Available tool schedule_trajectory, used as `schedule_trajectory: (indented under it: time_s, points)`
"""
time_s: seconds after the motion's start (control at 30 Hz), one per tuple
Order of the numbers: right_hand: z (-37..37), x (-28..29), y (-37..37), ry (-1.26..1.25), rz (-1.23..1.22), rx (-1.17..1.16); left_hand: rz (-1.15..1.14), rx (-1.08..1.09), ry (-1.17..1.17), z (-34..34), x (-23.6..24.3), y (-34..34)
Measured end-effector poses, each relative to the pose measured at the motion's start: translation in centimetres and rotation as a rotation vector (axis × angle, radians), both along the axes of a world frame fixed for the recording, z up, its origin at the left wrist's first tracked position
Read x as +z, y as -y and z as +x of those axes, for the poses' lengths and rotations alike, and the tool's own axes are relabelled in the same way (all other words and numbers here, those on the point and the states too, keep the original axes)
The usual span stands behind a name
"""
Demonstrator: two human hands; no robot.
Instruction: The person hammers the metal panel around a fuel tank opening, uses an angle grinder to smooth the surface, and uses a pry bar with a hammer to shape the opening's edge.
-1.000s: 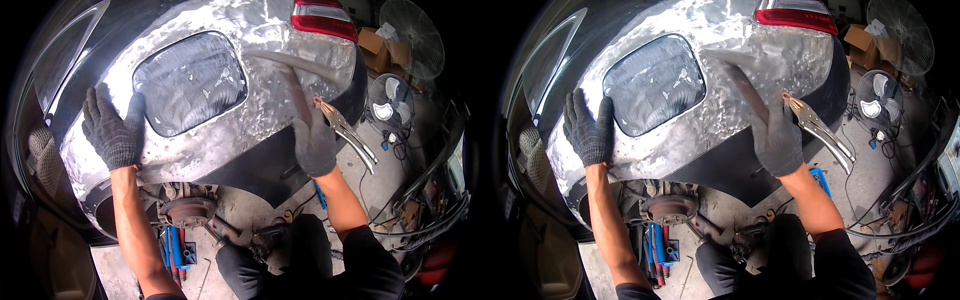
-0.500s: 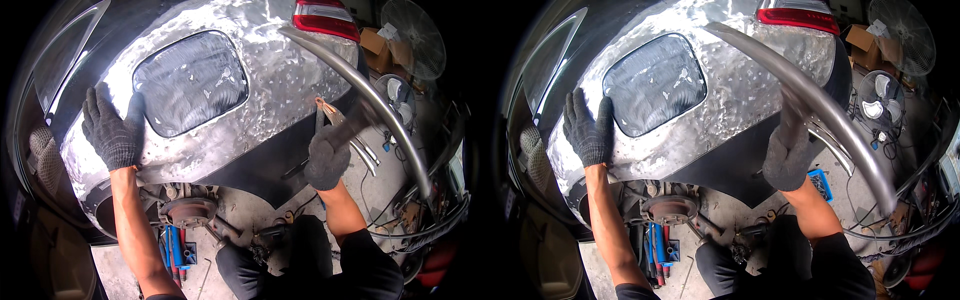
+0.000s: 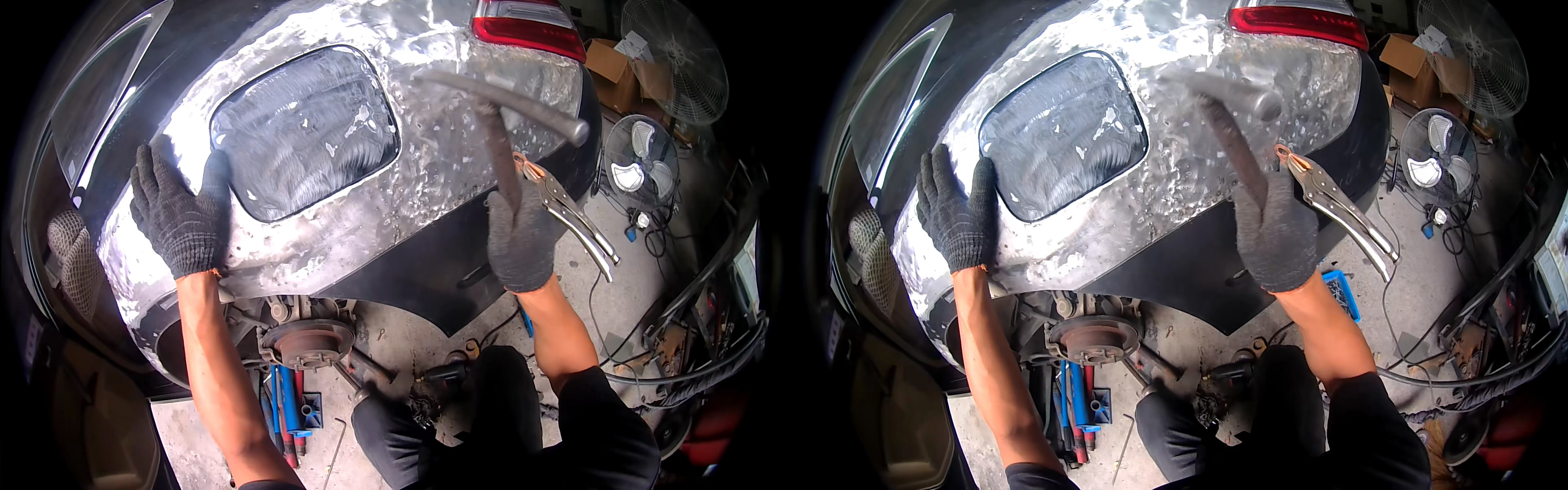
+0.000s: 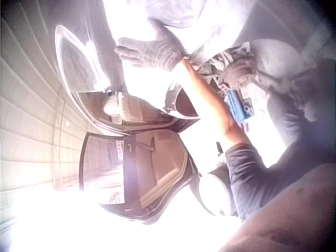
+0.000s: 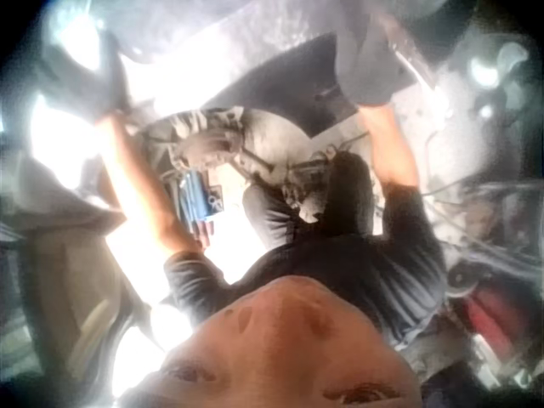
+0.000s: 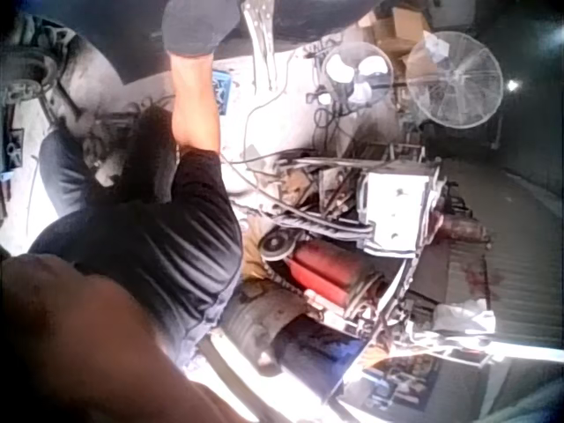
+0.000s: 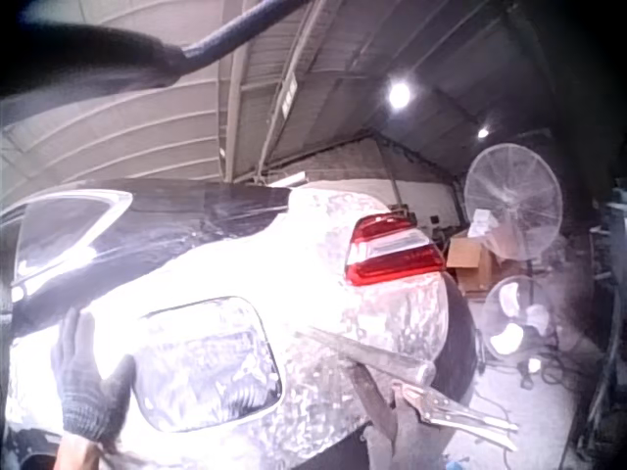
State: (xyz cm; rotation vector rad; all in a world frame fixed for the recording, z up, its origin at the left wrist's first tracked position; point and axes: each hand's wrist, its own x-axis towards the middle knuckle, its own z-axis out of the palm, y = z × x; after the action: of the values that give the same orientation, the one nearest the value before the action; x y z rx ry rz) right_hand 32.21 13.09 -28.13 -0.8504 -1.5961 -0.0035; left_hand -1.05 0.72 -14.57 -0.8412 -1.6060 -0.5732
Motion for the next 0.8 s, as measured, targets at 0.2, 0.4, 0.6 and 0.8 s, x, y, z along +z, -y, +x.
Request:
schedule_trajectory:
  time_s: [0.2, 0.4, 0.6, 0.8]
  points:
    - [1.7, -2.2, -1.4, -0.239, 0.225, 0.468, 0.011, -0.023, 0.011, 0.4, -0.1, -0.5]
    - [1.1, -0.7, 0.8, -0.142, -0.005, 0.18, -0.002, -0.014, 0.002, -0.1, -0.1, -0.1]
    - [0.6, -1.3, -0.8, -0.004, -0.152, 0.152, -0.004, 0.004, 0.001, 0.0, 0.0, -0.1]
    - [1.9, -3.1, -1.2, -0.076, 0.24, 0.213, -0.002, -0.013, 0.017, 0.4, 0.1, -0.3]
